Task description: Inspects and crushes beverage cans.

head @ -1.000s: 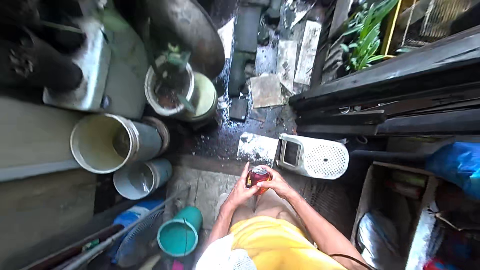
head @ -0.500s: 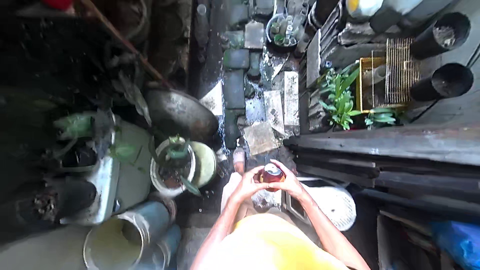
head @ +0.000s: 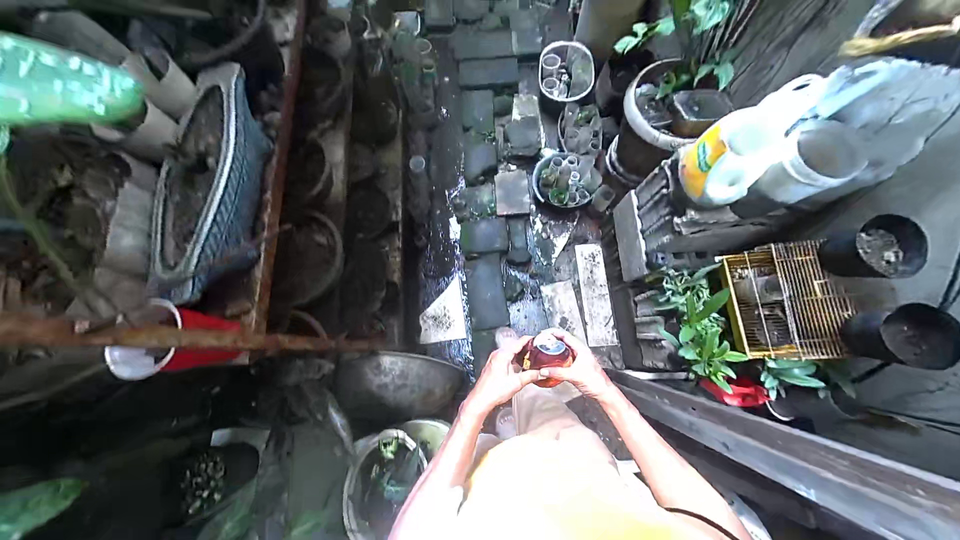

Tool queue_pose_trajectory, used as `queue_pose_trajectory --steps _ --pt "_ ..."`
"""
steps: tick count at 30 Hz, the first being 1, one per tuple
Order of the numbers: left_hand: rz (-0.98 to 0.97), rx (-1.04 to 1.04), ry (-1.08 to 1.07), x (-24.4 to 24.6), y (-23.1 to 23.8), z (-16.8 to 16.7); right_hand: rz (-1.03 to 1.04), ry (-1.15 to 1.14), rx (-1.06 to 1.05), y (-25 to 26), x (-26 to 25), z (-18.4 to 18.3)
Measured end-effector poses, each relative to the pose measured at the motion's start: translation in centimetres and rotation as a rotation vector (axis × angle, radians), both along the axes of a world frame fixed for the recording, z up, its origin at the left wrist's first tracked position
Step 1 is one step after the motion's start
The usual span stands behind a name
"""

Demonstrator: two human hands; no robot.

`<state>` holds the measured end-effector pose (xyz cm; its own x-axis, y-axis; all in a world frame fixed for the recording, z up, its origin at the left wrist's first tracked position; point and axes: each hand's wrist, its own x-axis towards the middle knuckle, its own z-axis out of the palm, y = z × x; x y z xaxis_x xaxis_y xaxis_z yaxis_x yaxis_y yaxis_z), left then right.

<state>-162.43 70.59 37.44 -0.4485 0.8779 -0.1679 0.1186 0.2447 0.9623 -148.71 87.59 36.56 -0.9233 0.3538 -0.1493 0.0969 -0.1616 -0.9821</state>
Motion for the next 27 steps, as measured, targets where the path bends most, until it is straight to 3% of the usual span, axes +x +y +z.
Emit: queue_pose_trajectory --steps 4,9,16,19,22,25,27 --pt "0.004 -0.054 0.032 -10.9 4.5 -0.4 0.062 0.060 -0.056 5.1 -11.4 -2.0" --pt "0.106 -0.198 -0.158 -25.9 9.0 2.5 0.172 0.092 -0.129 11.1 -28.2 -1.7" --pt "0.374 -0.197 -0.203 -41.4 16.6 2.9 0.327 -0.042 0.071 24.1 -47.8 1.0" --pt "0.418 -0.274 -0.248 -47.7 18.2 2.5 0.190 -0.182 0.142 32.5 -54.8 0.9" --pt "0.409 -0.376 -0.285 -54.7 20.2 0.2 0.004 -0.303 0.184 43.0 -60.4 -2.0" --pt "0.362 -0.495 -0.290 -63.5 25.1 -2.6 -0.278 -0.444 0.158 51.5 -61.3 -6.9" --pt "0.268 -0.544 -0.247 -69.9 30.5 -3.6 -0.477 -0.542 0.105 56.0 -61.2 -7.9"
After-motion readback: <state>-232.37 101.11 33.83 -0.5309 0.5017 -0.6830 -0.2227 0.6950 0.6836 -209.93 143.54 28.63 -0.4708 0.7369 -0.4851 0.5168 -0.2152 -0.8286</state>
